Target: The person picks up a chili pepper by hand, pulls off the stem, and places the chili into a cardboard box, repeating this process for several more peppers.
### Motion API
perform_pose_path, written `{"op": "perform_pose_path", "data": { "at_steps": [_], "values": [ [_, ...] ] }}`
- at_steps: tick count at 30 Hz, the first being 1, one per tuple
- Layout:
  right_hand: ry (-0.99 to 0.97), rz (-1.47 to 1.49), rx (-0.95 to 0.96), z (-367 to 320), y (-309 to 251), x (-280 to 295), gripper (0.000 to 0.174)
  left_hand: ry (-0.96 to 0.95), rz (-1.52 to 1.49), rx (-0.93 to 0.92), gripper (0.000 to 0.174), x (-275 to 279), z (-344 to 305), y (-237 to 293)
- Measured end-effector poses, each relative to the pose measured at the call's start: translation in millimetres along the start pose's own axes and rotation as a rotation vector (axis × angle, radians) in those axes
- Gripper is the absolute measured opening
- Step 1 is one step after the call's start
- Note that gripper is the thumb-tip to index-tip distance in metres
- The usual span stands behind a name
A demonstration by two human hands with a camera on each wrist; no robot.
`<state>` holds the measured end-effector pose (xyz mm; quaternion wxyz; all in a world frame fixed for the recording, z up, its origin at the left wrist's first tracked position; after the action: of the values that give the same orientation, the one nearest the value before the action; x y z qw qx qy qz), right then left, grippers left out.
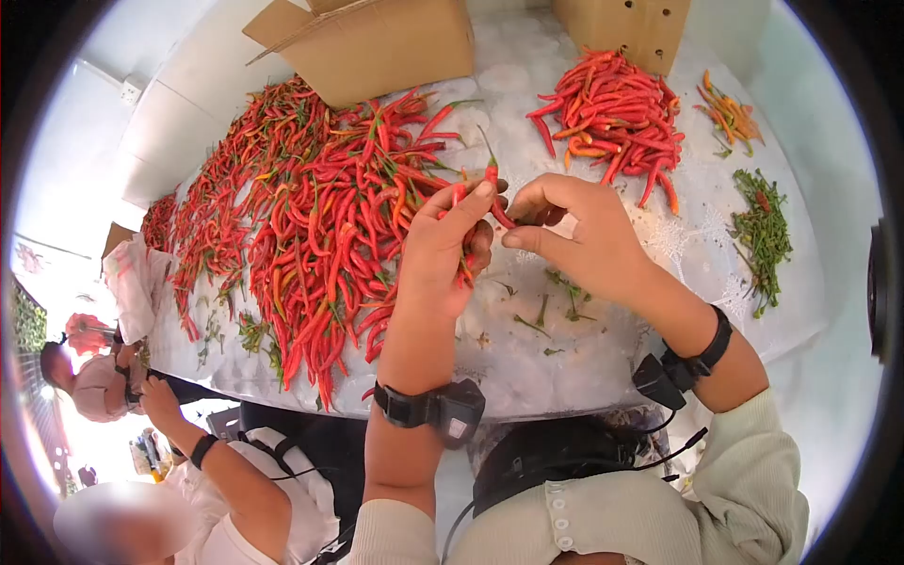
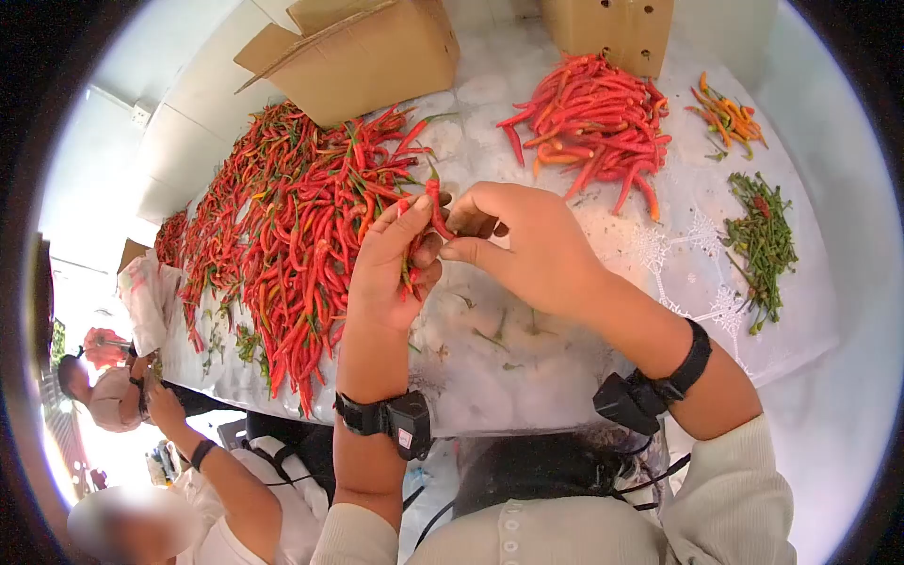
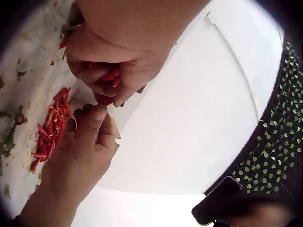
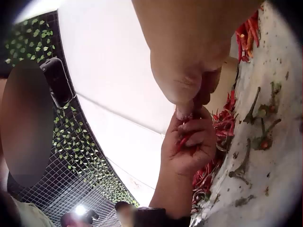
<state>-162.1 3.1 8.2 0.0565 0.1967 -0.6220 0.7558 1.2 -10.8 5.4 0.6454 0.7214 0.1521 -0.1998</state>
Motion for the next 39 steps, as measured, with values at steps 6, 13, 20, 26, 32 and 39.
{"op": "perform_pose_path", "data": {
  "at_steps": [6,13,20,26,32,39],
  "values": [
    [0.105,0.219,-0.07,11,24,21,0.023,-0.075,-0.026,0.147,0.019,-1,0,-2],
    [0.009,0.21,-0.135,4,16,22,0.021,-0.153,0.215,0.104,0.021,-9,-3,-7],
    [-0.056,0.194,-0.189,1,11,20,0.02,-0.166,0.251,0.049,0.019,-8,-4,-9],
    [-0.104,0.337,-0.228,1,18,13,0.02,-0.18,0.121,0.05,0.019,-8,-6,-6],
    [-0.197,0.544,-0.269,2,20,10,0.02,-0.204,0.08,0.047,0.019,-6,-6,-5],
    [-0.246,0.692,-0.31,1,25,6,0.025,-0.199,0.053,0.042,0.018,-6,-5,-6]
  ]
}}
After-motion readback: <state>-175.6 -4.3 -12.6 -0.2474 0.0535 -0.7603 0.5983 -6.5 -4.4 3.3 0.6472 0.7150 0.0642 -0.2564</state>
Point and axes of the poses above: each hand's wrist, its own z-axis towards the middle knuckle, its own x-axis out of the back of the hand, y = z × x, the point moved 1 cm from there along z, towards the middle knuckle, and after that the axes turned 12 degrees about -x, right-handed, at the moved point
